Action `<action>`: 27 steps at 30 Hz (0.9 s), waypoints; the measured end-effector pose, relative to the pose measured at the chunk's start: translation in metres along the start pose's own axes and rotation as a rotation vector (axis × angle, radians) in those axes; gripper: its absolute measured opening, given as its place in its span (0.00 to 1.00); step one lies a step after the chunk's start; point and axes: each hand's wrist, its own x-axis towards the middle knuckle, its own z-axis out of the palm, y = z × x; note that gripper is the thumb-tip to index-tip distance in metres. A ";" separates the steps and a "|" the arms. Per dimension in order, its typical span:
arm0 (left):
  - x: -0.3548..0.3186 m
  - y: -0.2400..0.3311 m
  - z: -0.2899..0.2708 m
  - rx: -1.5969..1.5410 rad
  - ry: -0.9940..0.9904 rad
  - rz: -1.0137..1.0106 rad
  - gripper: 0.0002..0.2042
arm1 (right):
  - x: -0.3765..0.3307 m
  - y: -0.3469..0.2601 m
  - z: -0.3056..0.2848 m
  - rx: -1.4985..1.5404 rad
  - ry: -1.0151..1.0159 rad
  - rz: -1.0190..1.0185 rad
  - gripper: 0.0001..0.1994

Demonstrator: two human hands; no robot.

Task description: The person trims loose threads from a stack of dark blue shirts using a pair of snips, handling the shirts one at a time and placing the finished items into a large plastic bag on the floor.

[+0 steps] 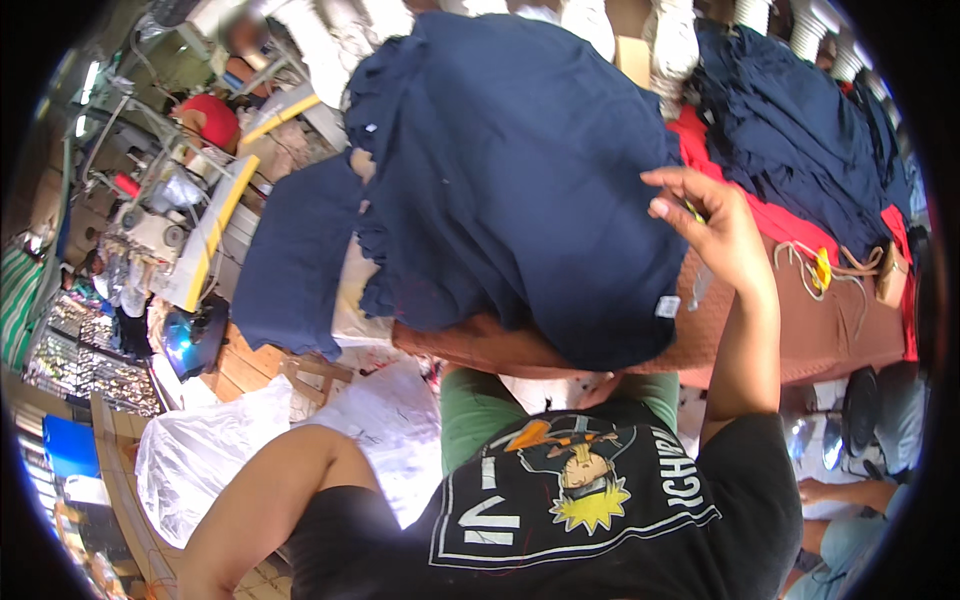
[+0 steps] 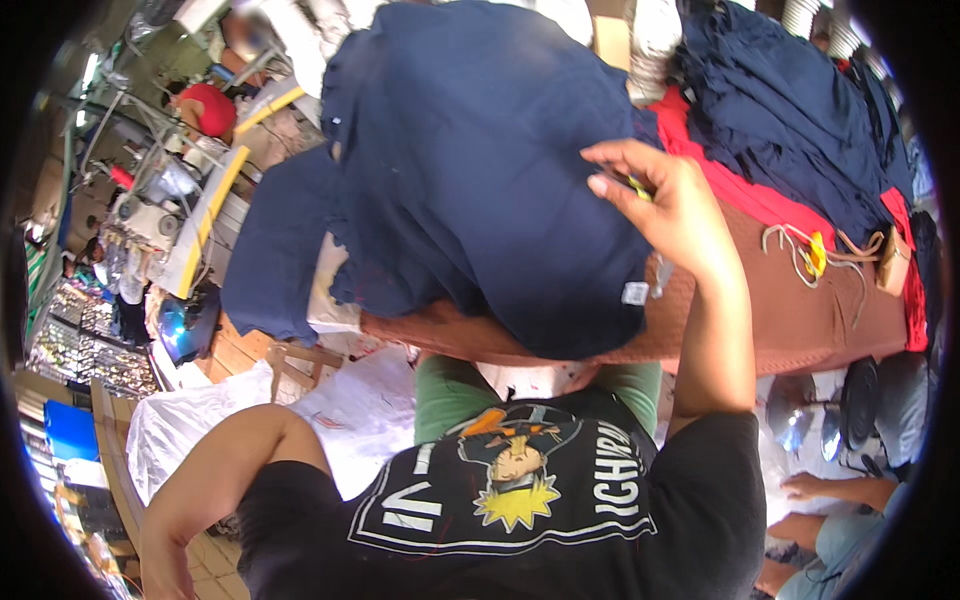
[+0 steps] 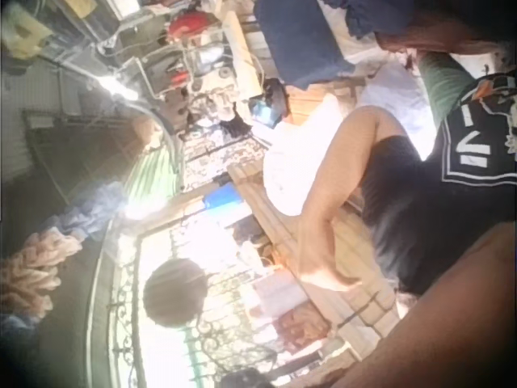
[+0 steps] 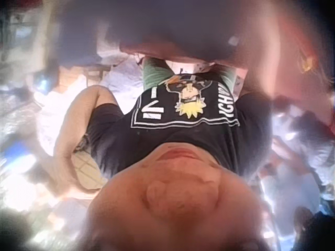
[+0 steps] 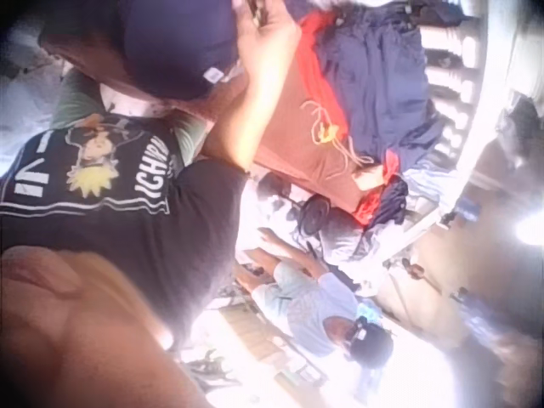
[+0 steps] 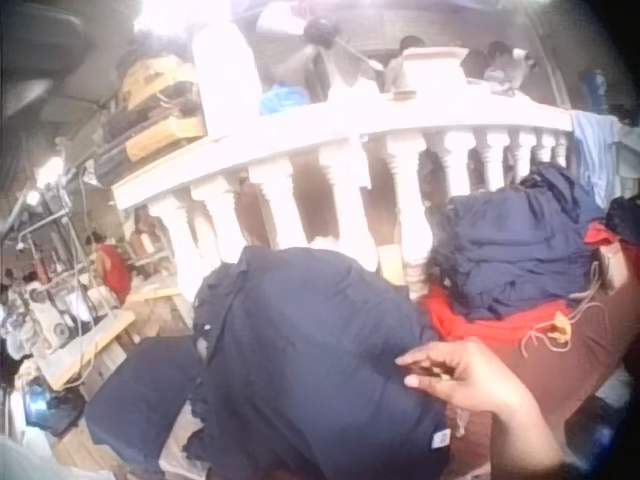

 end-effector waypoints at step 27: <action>-0.256 -0.062 -0.289 0.636 1.667 -0.302 0.19 | -0.060 -0.087 0.217 0.270 -0.780 -0.572 0.12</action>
